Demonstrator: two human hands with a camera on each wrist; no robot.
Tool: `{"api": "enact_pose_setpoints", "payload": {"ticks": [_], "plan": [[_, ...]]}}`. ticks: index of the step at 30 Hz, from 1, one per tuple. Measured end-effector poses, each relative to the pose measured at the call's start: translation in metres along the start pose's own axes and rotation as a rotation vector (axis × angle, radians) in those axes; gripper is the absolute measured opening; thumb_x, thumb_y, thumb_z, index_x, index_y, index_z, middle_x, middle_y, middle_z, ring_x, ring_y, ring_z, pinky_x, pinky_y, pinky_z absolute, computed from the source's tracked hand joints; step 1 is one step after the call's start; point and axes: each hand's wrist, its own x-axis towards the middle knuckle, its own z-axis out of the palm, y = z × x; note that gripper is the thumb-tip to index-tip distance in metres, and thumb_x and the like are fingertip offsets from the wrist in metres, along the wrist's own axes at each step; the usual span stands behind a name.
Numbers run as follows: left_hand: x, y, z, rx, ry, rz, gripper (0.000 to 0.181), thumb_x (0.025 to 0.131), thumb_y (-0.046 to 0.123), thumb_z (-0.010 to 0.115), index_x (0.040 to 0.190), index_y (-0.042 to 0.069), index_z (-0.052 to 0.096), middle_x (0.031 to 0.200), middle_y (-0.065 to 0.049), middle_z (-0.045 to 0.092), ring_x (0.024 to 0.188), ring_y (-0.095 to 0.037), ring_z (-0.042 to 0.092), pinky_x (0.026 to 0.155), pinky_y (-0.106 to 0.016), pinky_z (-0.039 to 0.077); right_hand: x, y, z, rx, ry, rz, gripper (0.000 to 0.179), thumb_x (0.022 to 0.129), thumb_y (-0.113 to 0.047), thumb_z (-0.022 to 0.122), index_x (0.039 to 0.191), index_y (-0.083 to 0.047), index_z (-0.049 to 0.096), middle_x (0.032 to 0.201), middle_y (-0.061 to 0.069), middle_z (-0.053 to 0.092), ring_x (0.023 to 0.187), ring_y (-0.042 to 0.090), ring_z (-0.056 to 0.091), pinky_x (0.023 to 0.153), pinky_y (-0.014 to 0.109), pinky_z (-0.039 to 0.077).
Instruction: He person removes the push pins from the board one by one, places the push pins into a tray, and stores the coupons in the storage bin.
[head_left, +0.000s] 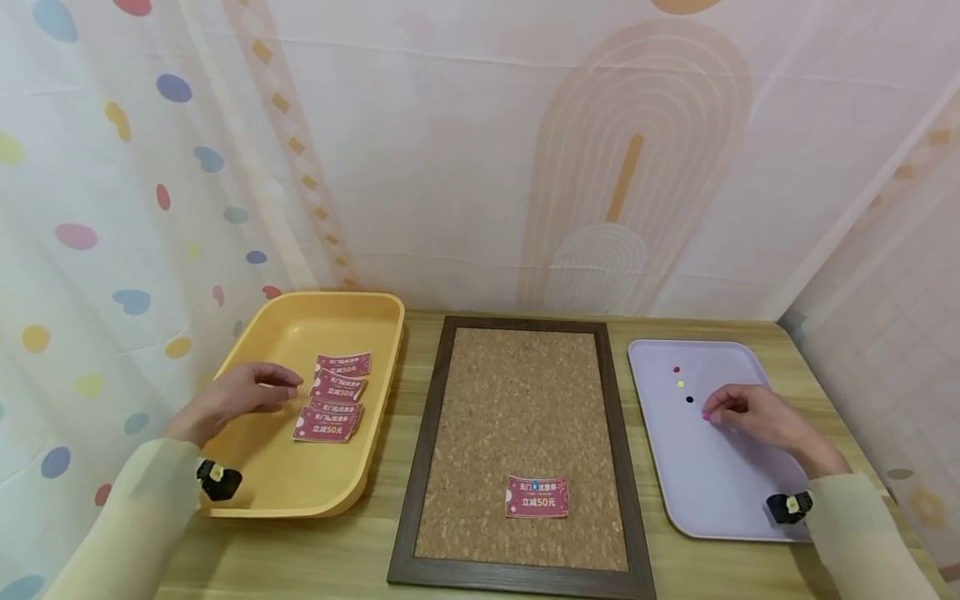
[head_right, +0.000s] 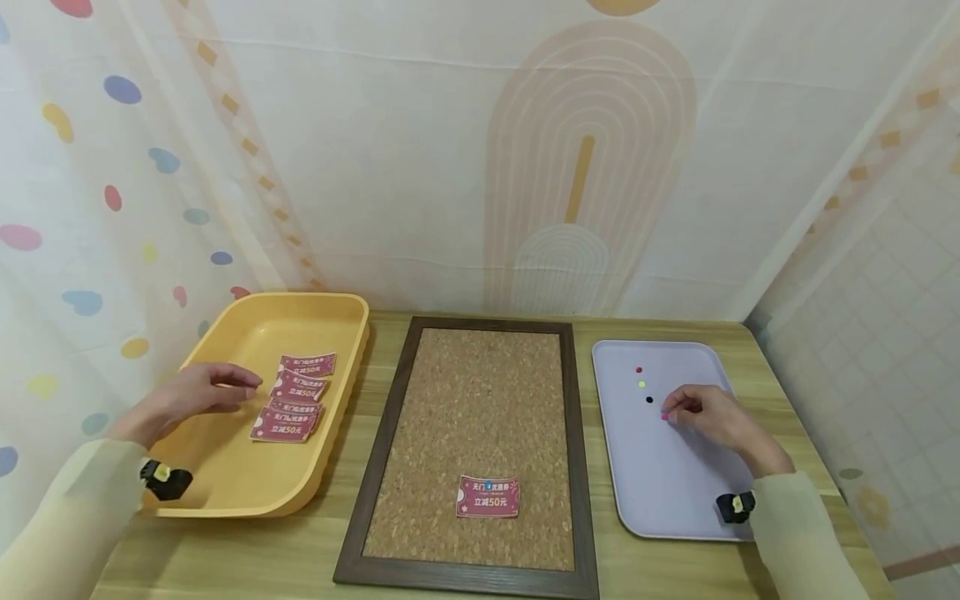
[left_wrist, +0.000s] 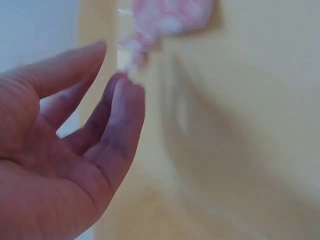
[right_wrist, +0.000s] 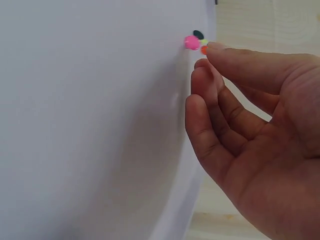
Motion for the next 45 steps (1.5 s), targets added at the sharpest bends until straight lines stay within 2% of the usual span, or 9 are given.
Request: {"api": "enact_pose_setpoints", "payload": {"ticks": [2,4,9,13,19,27,32,35,45], "plan": [[-0.004,0.008,0.001,-0.008,0.048,0.024,0.045,0.104,0.019,0.064,0.135,-0.013,0.056,0.126,-0.021,0.063,0.100,-0.019,0.066,0.085,-0.029,0.059,-0.002,-0.003,-0.001,-0.016,0.020,0.011,0.005,0.093,0.004,0.069,0.098,0.002,0.070,0.090,0.004,0.067,0.079,0.005,0.054,0.069,0.021,0.047],[-0.007,0.019,0.004,-0.020,0.091,0.059,0.047,0.105,0.022,0.064,0.137,-0.011,0.055,0.129,-0.019,0.063,0.100,-0.013,0.065,0.085,-0.025,0.057,-0.004,-0.007,-0.002,-0.026,0.041,0.014,0.006,0.094,0.005,0.067,0.099,0.004,0.070,0.092,0.007,0.068,0.080,0.006,0.054,0.070,0.022,0.048],[-0.017,0.052,0.021,-0.085,0.174,0.160,0.044,0.105,0.023,0.064,0.134,-0.009,0.058,0.117,0.002,0.068,0.097,0.000,0.064,0.085,-0.017,0.053,-0.007,-0.023,0.001,-0.042,0.106,-0.002,0.009,0.096,0.003,0.069,0.105,0.004,0.070,0.094,0.007,0.070,0.080,0.006,0.057,0.069,0.021,0.050],[-0.024,0.078,0.041,-0.149,0.179,0.236,0.039,0.105,0.024,0.063,0.130,-0.006,0.061,0.111,0.010,0.069,0.100,-0.004,0.065,0.088,-0.018,0.053,-0.008,-0.038,0.006,-0.012,0.142,-0.036,0.014,0.097,-0.001,0.069,0.109,0.005,0.069,0.089,0.006,0.069,0.076,0.011,0.060,0.067,0.021,0.050],[-0.031,0.105,0.070,-0.256,0.162,0.334,0.033,0.103,0.018,0.066,0.125,-0.007,0.063,0.109,0.008,0.072,0.101,-0.008,0.067,0.087,-0.021,0.054,-0.008,-0.058,0.014,0.016,0.208,-0.070,0.015,0.097,-0.003,0.070,0.111,0.004,0.069,0.089,0.007,0.068,0.074,0.010,0.059,0.064,0.021,0.049],[-0.032,0.120,0.107,-0.315,0.198,0.361,0.032,0.101,0.014,0.069,0.124,-0.008,0.064,0.109,0.002,0.071,0.102,-0.014,0.067,0.087,-0.022,0.055,-0.006,-0.079,0.031,0.064,0.250,-0.115,0.014,0.096,-0.001,0.072,0.109,0.002,0.070,0.097,0.006,0.072,0.081,0.002,0.061,0.068,0.019,0.052],[-0.035,0.127,0.129,-0.339,0.180,0.360,0.030,0.101,0.014,0.068,0.124,-0.005,0.065,0.118,-0.013,0.069,0.107,-0.018,0.067,0.091,-0.022,0.054,-0.004,-0.089,0.042,0.089,0.255,-0.144,0.015,0.094,0.001,0.073,0.109,0.001,0.071,0.100,0.006,0.072,0.085,0.001,0.062,0.071,0.019,0.053],[-0.036,0.131,0.140,-0.352,0.161,0.346,0.030,0.102,0.017,0.068,0.125,-0.002,0.066,0.122,-0.019,0.066,0.111,-0.026,0.065,0.092,-0.023,0.054,-0.004,-0.096,0.047,0.101,0.254,-0.159,0.013,0.094,0.001,0.073,0.108,-0.001,0.071,0.099,0.005,0.072,0.084,0.002,0.062,0.070,0.020,0.053],[-0.033,0.137,0.171,-0.313,0.094,0.332,0.024,0.100,0.016,0.070,0.121,0.004,0.069,0.118,-0.013,0.071,0.107,-0.026,0.067,0.088,-0.025,0.055,-0.002,-0.114,0.061,0.061,0.217,-0.218,0.007,0.097,-0.003,0.071,0.104,-0.004,0.070,0.093,0.000,0.072,0.082,0.004,0.064,0.072,0.024,0.055]]}}
